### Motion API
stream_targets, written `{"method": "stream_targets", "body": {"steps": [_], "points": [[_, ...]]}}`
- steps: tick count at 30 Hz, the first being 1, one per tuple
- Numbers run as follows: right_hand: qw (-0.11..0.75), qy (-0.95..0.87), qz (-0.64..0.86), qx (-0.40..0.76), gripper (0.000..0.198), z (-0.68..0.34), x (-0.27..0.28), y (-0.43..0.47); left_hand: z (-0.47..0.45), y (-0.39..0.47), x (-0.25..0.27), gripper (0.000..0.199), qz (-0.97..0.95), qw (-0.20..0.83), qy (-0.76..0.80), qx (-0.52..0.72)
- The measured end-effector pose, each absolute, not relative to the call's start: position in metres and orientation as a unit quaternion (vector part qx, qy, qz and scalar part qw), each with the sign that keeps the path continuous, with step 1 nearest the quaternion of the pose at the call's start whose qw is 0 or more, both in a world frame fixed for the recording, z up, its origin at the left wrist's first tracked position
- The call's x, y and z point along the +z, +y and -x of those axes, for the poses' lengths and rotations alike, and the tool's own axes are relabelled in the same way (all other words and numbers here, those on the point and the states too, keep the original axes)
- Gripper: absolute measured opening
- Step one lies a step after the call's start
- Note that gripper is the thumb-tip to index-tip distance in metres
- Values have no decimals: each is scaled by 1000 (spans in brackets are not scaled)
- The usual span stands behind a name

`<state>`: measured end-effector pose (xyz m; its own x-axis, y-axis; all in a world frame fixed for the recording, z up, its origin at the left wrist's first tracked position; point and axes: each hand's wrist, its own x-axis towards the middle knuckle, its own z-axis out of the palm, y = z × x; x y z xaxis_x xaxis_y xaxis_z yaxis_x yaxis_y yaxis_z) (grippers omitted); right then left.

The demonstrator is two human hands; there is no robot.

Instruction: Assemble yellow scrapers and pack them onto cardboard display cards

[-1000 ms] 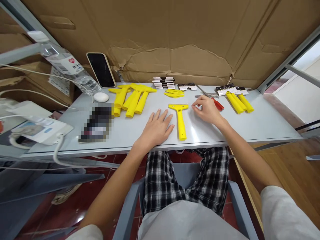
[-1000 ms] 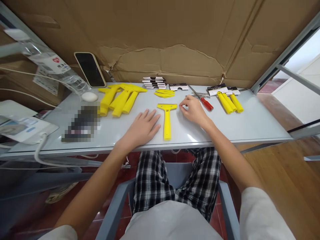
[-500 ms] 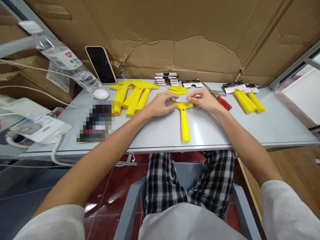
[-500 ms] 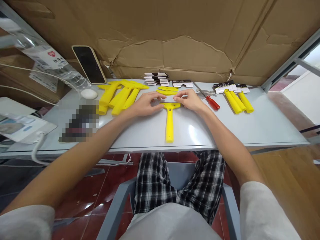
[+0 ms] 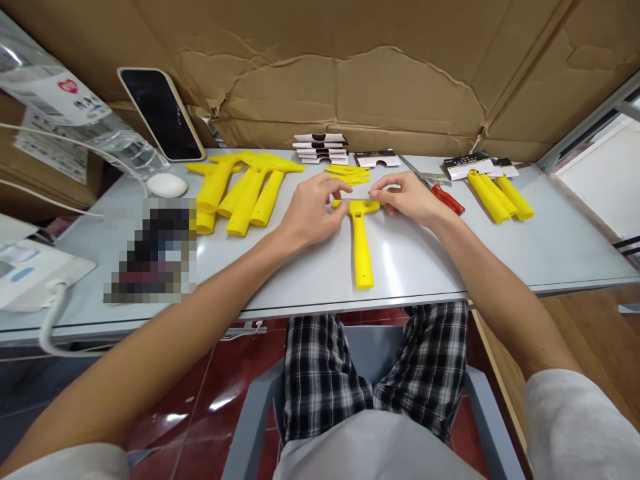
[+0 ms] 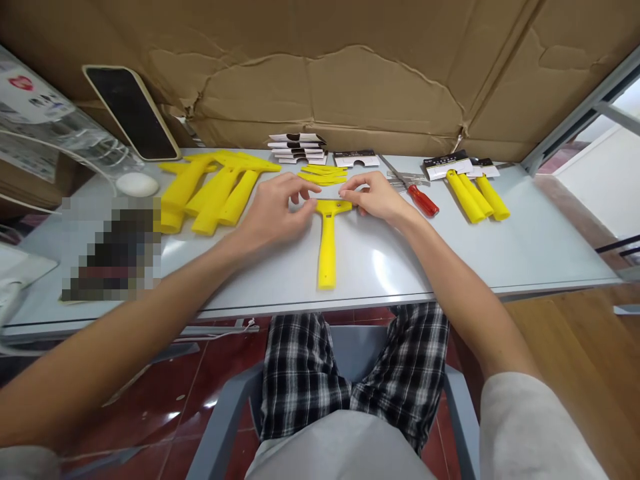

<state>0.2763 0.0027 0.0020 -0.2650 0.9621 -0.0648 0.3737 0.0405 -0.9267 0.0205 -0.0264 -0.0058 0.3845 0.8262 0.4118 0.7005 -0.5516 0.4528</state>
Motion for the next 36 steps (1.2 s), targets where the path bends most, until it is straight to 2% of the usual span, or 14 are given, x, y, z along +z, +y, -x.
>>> {"method": "stream_targets", "body": {"steps": [3, 5, 7, 11, 14, 18, 23, 28, 32, 36], "points": [[328, -646, 508, 465, 57, -278, -1, 5, -47, -54, 9, 50, -829, 114, 503, 217], [334, -641, 506, 471, 60, -279, -1, 5, -60, -67, 17, 63, -837, 101, 520, 135], [339, -637, 505, 474, 67, -279, 0, 5, -64, -71, 23, 67, -843, 94, 523, 83], [360, -636, 508, 456, 78, -279, 2, 5, -52, -64, 29, 67, -867, 106, 486, 37], [392, -624, 515, 438, 78, -278, 4, 4, -38, -59, 32, 68, -871, 117, 476, 21], [420, -609, 519, 428, 79, -277, 8, 2, -33, -64, 35, 64, -860, 82, 503, -9], [439, -600, 508, 436, 83, -277, 4, 6, -43, -74, 31, 66, -858, 39, 512, -14], [454, -603, 497, 428, 65, -279, 1, 10, -49, -76, 21, 68, -862, 0, 507, -3], [456, -594, 513, 420, 52, -279, 3, 9, -44, -70, 19, 66, -868, 30, 495, 14], [469, -593, 500, 424, 51, -279, 5, 9, -33, -56, 20, 67, -868, 115, 468, 120]]}}
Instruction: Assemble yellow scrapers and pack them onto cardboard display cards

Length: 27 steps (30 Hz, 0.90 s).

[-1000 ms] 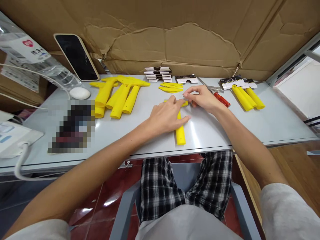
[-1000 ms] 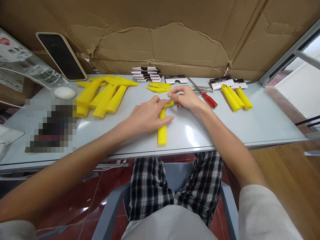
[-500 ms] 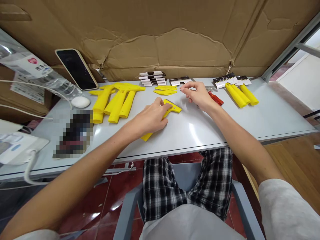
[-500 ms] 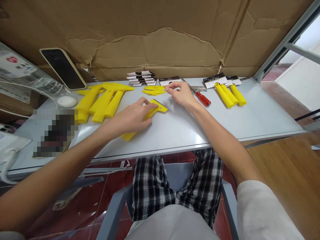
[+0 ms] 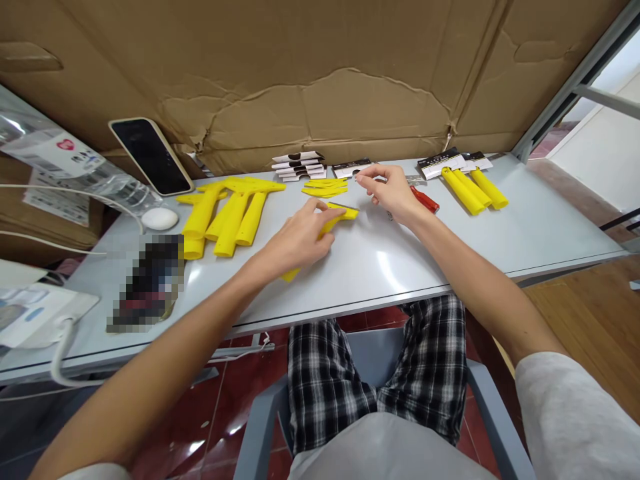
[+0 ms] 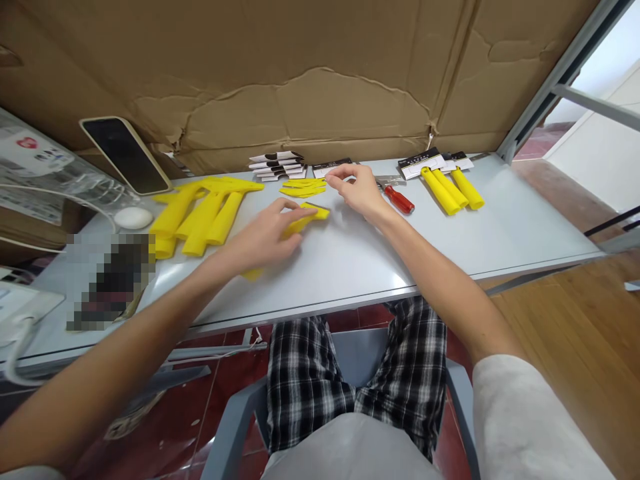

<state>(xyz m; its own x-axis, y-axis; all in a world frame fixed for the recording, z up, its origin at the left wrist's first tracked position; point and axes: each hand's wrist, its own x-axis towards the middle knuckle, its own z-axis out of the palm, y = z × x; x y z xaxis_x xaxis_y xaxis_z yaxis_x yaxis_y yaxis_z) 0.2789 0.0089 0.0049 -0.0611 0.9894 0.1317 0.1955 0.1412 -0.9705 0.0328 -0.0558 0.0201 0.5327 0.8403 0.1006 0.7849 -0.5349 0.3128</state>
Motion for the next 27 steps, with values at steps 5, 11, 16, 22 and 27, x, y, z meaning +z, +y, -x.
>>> {"method": "stream_targets", "body": {"steps": [5, 11, 16, 22, 27], "points": [[489, -606, 463, 423, 59, -283, 9, 7, -26, -36, 21, 71, -771, 371, 445, 263], [467, -614, 433, 466, 77, -282, 9, 2, -34, -31, 6, 83, -601, 594, 412, 341], [440, -629, 413, 491, 84, -277, 6, -1, -37, -36, -1, 86, -561, 647, 390, 340], [428, -644, 399, 492, 82, -274, 9, -6, -39, -35, -10, 78, -544, 657, 369, 369], [435, -645, 390, 493, 82, -271, 8, -8, -39, -36, -18, 76, -535, 651, 371, 392]]}}
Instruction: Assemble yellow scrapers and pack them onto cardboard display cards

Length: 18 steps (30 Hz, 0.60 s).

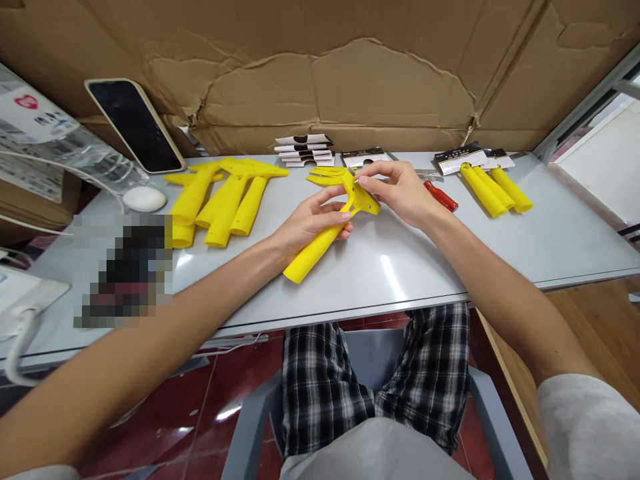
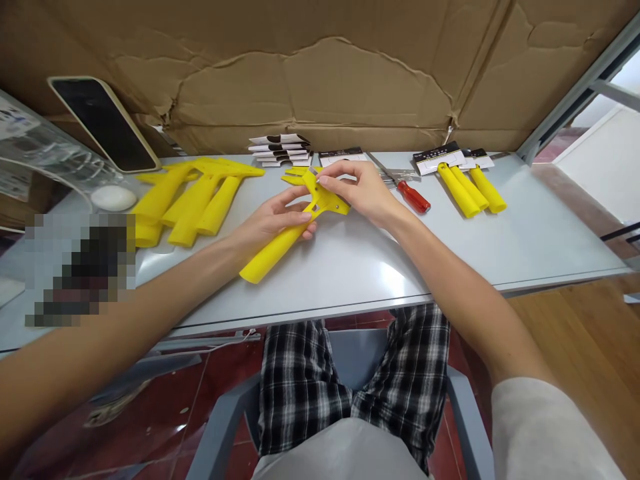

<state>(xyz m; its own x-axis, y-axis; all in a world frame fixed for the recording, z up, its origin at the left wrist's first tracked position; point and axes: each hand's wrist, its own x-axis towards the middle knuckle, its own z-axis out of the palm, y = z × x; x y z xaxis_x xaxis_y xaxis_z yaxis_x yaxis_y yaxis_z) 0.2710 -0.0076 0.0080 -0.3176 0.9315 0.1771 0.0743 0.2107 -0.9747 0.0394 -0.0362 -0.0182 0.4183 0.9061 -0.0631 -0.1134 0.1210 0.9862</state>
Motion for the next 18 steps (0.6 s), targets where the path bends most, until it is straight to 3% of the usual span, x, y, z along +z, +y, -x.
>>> {"method": "stream_targets", "body": {"steps": [9, 18], "points": [[419, -649, 406, 488, 73, -270, 7, -10, -51, -52, -3, 59, -475, 676, 389, 406], [412, -666, 416, 462, 82, -271, 14, -14, -60, -63, 4, 50, -449, 679, 392, 430]]}}
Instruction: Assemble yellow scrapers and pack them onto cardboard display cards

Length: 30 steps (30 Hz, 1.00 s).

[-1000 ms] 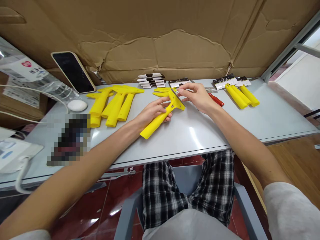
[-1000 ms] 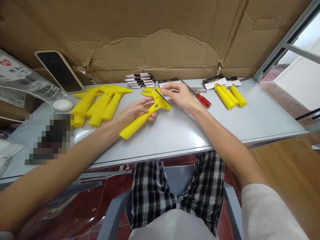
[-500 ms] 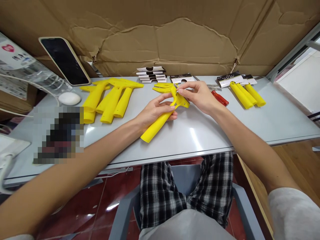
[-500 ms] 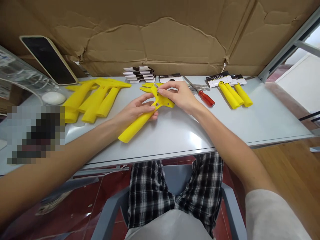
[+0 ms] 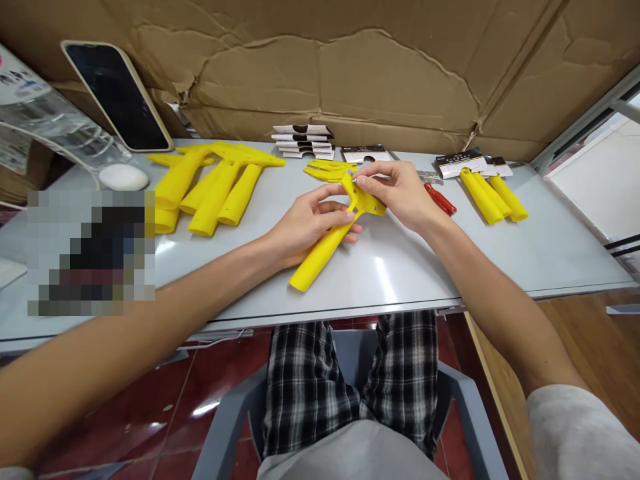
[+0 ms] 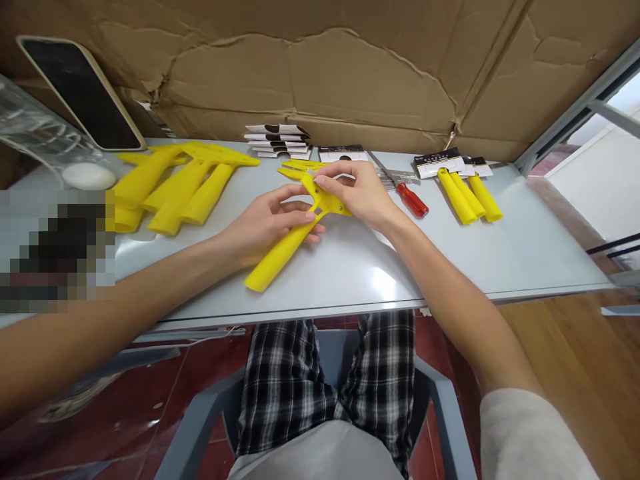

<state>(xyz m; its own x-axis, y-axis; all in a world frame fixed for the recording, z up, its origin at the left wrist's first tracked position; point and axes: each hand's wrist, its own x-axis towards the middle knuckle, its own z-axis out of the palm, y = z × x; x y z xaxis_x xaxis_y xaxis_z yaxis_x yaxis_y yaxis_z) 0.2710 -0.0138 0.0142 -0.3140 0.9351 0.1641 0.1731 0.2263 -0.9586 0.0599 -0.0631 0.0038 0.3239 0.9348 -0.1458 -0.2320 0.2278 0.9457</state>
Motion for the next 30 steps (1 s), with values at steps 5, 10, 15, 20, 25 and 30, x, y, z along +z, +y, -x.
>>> {"method": "stream_targets", "body": {"steps": [5, 10, 15, 20, 25, 30], "points": [[441, -681, 430, 395, 77, -278, 20, -11, -63, -69, 7, 43, -359, 714, 403, 447], [417, -704, 418, 394, 76, -276, 19, -12, -69, -78, 2, 37, -327, 731, 364, 476], [378, -725, 416, 397, 72, -272, 15, -15, -69, -80, -2, 35, -324, 737, 353, 478], [374, -735, 421, 377, 68, -272, 12, -15, -69, -80, -3, 35, -331, 737, 348, 475], [362, -745, 424, 366, 62, -270, 11, -14, -69, -81, -5, 36, -338, 734, 349, 475], [357, -737, 438, 371, 64, -270, 13, -16, -69, -82, -4, 37, -345, 732, 348, 473]]}}
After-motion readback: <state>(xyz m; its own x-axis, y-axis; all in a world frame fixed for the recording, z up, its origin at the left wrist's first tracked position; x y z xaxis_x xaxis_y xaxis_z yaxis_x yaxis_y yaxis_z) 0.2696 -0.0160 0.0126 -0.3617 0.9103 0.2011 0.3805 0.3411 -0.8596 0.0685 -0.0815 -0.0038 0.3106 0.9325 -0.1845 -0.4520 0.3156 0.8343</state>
